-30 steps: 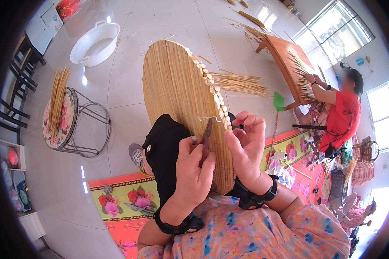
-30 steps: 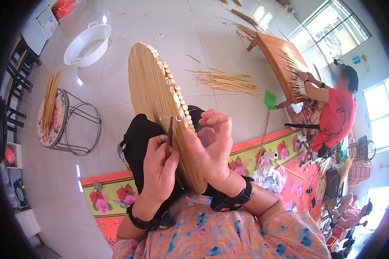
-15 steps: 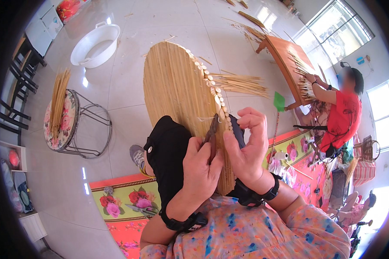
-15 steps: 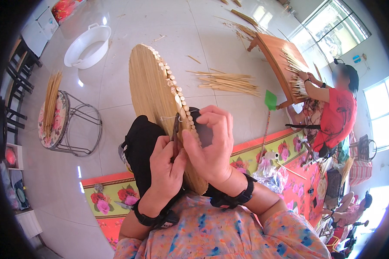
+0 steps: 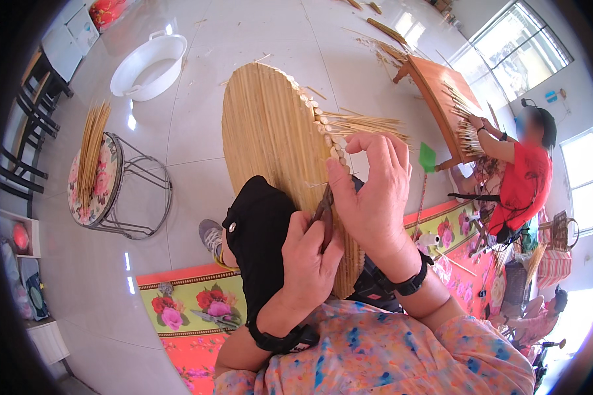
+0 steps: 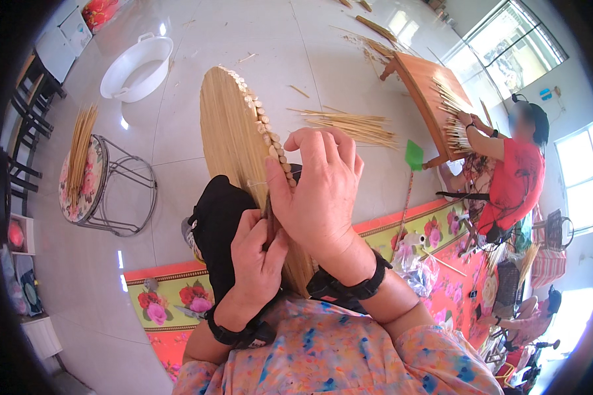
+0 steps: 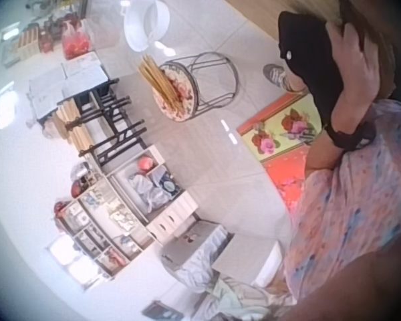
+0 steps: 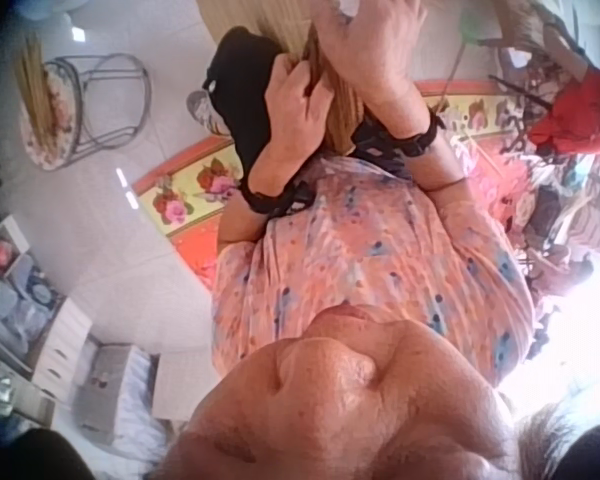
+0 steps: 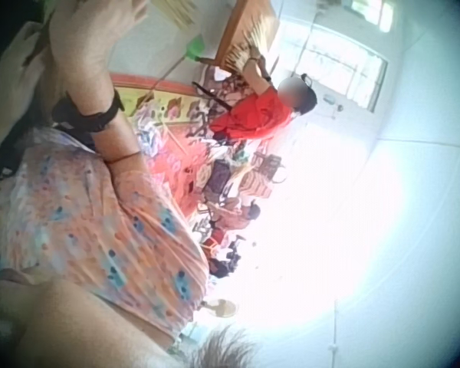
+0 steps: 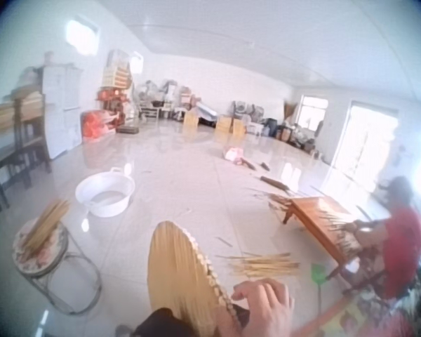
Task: The person is weaving a traditional hat by threading string through bamboo slats and using scissors to trim excess material.
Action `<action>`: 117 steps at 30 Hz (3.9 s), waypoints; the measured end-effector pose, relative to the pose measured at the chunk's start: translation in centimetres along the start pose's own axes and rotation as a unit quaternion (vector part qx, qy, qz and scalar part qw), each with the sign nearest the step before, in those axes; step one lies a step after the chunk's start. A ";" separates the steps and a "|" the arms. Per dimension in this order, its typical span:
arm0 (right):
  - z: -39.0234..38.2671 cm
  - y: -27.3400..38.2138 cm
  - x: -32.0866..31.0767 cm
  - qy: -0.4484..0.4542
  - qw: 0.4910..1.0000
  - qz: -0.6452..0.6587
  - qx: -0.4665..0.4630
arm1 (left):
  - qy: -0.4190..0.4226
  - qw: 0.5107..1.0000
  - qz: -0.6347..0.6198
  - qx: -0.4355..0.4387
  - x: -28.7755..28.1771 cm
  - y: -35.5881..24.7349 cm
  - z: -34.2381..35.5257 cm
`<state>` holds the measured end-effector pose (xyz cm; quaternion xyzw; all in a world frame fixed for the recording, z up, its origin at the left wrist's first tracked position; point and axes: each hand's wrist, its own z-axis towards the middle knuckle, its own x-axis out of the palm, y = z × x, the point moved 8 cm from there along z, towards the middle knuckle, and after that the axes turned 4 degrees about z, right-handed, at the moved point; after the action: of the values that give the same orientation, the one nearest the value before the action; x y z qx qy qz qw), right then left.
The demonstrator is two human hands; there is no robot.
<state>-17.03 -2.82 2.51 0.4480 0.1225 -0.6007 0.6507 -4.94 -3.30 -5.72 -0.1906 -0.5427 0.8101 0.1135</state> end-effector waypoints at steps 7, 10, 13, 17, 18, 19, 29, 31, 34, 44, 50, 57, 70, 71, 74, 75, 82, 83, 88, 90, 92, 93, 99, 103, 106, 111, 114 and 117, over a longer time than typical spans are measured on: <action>0.0 0.9 0.2 -0.002 1.000 0.018 -0.021 | 0.037 0.999 -0.010 -0.022 -1.2 0.0 -0.3; -0.1 1.0 0.3 0.005 0.999 0.032 -0.023 | 0.044 0.998 -0.012 -0.034 -1.9 -0.1 -0.3; 0.0 1.1 0.3 0.004 0.999 0.043 -0.023 | 0.045 0.999 0.007 -0.027 -2.2 0.1 -0.5; 0.0 1.4 0.2 0.000 0.998 0.058 -0.025 | 0.045 0.998 0.004 -0.037 -2.9 0.1 -1.0; 0.0 1.4 0.3 -0.002 0.998 0.058 -0.023 | 0.047 0.998 0.013 -0.044 -3.2 0.1 -1.2; -0.1 1.5 0.4 -0.005 0.997 0.067 -0.024 | 0.052 0.997 0.022 -0.051 -3.4 0.1 -1.3; -0.1 0.9 0.9 0.019 0.996 0.085 0.007 | 0.021 0.994 0.061 -0.083 -6.0 0.6 -1.9; 0.0 -0.8 1.4 0.034 0.990 0.126 0.049 | 0.040 0.992 0.038 -0.113 -7.3 0.2 -2.2; -0.1 -1.0 0.4 -0.045 0.992 0.113 0.037 | 0.063 0.993 0.030 -0.090 -6.9 0.0 -2.4; 0.0 2.1 -3.2 0.056 0.972 0.218 -0.062 | 0.104 0.989 0.070 0.080 -4.7 -2.2 -0.7; 0.1 2.9 -2.3 0.136 0.917 0.375 -0.031 | 0.147 0.980 0.114 0.071 -5.7 -2.1 -0.9; -0.6 4.1 -5.3 0.053 0.955 0.262 -0.132 | -0.057 0.932 0.282 -0.219 -18.9 18.7 -6.8; -1.7 6.0 -6.7 0.105 0.941 0.187 -0.261 | 0.309 0.717 0.543 -0.310 -17.0 43.8 -31.7; -1.8 5.6 -6.9 0.117 0.939 0.199 -0.256 | 0.180 0.754 0.526 -0.350 -18.3 43.5 -29.7; -2.1 5.3 -7.5 0.110 0.938 0.207 -0.255 | -0.054 0.822 0.505 -0.258 -22.5 37.9 -20.0; -2.4 4.8 -7.3 0.106 0.940 0.200 -0.255 | -0.094 0.862 0.451 -0.212 -22.0 34.2 -14.9; -3.5 4.8 -6.1 0.086 0.937 0.220 -0.257 | 0.091 0.974 0.173 0.114 -9.8 -3.4 2.7; -3.4 5.2 -6.2 0.086 0.936 0.222 -0.259 | 0.089 0.972 0.145 0.160 -8.3 -6.0 2.6; -3.3 4.5 -6.5 0.082 0.938 0.224 -0.252 | 0.098 0.953 0.128 0.255 -4.7 -7.5 1.6; -3.2 3.8 -6.4 0.081 0.939 0.224 -0.249 | 0.100 0.952 0.127 0.261 -4.3 -7.3 1.9; -2.9 2.0 -5.8 0.075 0.943 0.264 -0.186 | 0.085 0.965 0.096 0.227 -4.3 -6.8 2.5; -2.8 1.0 -5.5 0.057 0.957 0.245 -0.144 | 0.069 0.977 0.066 0.193 -4.6 -6.3 3.0; -3.1 -3.8 -2.1 0.020 0.964 0.233 0.129 | 0.081 0.955 -0.280 0.056 -4.4 -3.2 4.9; -3.8 -3.8 0.1 0.071 0.961 0.215 0.158 | 0.066 0.939 -0.334 0.043 -4.7 -3.0 5.2; -4.4 -3.5 0.9 0.054 0.962 0.211 0.168 | 0.048 0.951 -0.300 0.046 -5.2 -3.0 5.4; -4.5 -3.9 0.5 0.028 0.967 0.201 0.156 | -0.011 0.988 0.068 0.136 -6.1 -3.9 6.1; -5.1 -4.6 0.8 0.041 0.950 0.237 0.197 | 0.042 0.981 0.171 0.084 -4.9 -2.6 5.2; -5.2 -4.1 0.8 0.047 0.957 0.224 0.176 | 0.046 0.977 0.176 0.108 -4.2 -2.4 4.7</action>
<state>-18.54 0.92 -2.77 0.5992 -0.0587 -0.4300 0.6728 -3.24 -7.90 -1.13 -0.3070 -0.4042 0.8615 0.0135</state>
